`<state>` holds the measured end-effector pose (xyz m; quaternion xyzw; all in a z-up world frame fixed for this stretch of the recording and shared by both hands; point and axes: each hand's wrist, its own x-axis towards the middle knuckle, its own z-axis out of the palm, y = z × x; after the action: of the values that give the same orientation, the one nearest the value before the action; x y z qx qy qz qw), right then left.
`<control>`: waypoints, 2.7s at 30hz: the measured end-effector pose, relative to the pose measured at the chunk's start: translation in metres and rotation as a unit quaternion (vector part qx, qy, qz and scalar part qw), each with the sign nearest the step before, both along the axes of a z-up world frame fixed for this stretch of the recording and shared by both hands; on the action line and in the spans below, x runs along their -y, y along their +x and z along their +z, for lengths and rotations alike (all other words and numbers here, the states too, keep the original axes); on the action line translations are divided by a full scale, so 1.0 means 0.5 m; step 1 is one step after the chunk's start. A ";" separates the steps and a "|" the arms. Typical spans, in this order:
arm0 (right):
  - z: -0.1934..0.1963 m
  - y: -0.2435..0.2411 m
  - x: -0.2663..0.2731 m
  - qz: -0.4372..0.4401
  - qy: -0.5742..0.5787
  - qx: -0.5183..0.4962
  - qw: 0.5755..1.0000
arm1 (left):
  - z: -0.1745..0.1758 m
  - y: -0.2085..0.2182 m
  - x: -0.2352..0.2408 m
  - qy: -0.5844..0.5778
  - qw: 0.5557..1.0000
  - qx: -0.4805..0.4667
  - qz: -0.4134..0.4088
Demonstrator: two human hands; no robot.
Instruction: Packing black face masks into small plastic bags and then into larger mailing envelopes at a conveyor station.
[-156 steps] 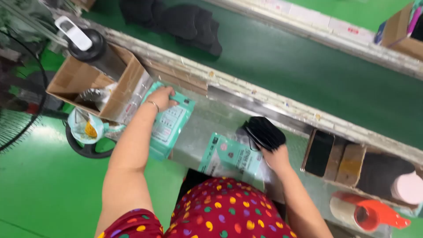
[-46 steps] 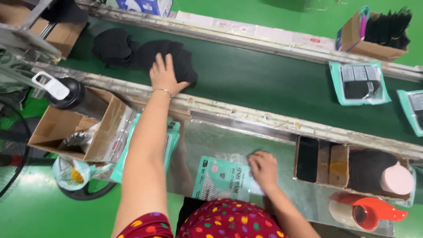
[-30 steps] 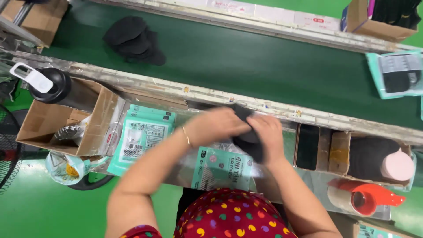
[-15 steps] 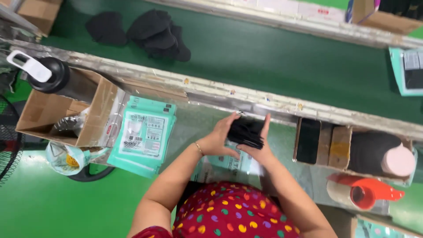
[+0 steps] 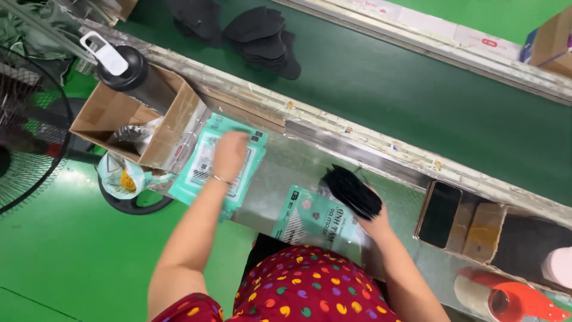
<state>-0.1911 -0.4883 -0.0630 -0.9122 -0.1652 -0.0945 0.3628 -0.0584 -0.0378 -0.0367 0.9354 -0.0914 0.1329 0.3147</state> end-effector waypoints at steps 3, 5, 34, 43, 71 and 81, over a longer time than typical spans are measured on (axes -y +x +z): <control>0.003 0.012 -0.009 -0.012 0.129 -0.042 0.991 | 0.098 0.000 -0.039 0.007 0.998 -0.054 0.022; 0.050 0.012 -0.015 0.033 0.024 0.052 0.998 | 0.113 0.019 -0.047 0.025 0.994 -0.107 0.020; 0.125 -0.005 -0.114 -0.055 0.332 -0.234 0.912 | 0.294 -0.110 0.305 -0.123 0.943 0.151 -0.270; 0.152 -0.007 -0.114 -0.041 0.279 -0.327 0.902 | 0.282 -0.131 0.330 -0.140 0.975 0.038 -0.171; 0.302 0.017 -0.116 0.011 0.106 -0.154 0.982 | 0.332 -0.130 0.316 -0.119 0.953 0.015 -0.278; 0.152 0.034 0.024 -0.344 0.409 -0.111 0.838 | 0.259 0.061 0.235 -0.162 0.984 0.040 -0.062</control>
<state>-0.1742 -0.5004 0.0130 -0.6829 0.2547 -0.1703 0.6632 -0.0280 -0.1555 0.0929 0.8588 -0.1388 0.1632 0.4654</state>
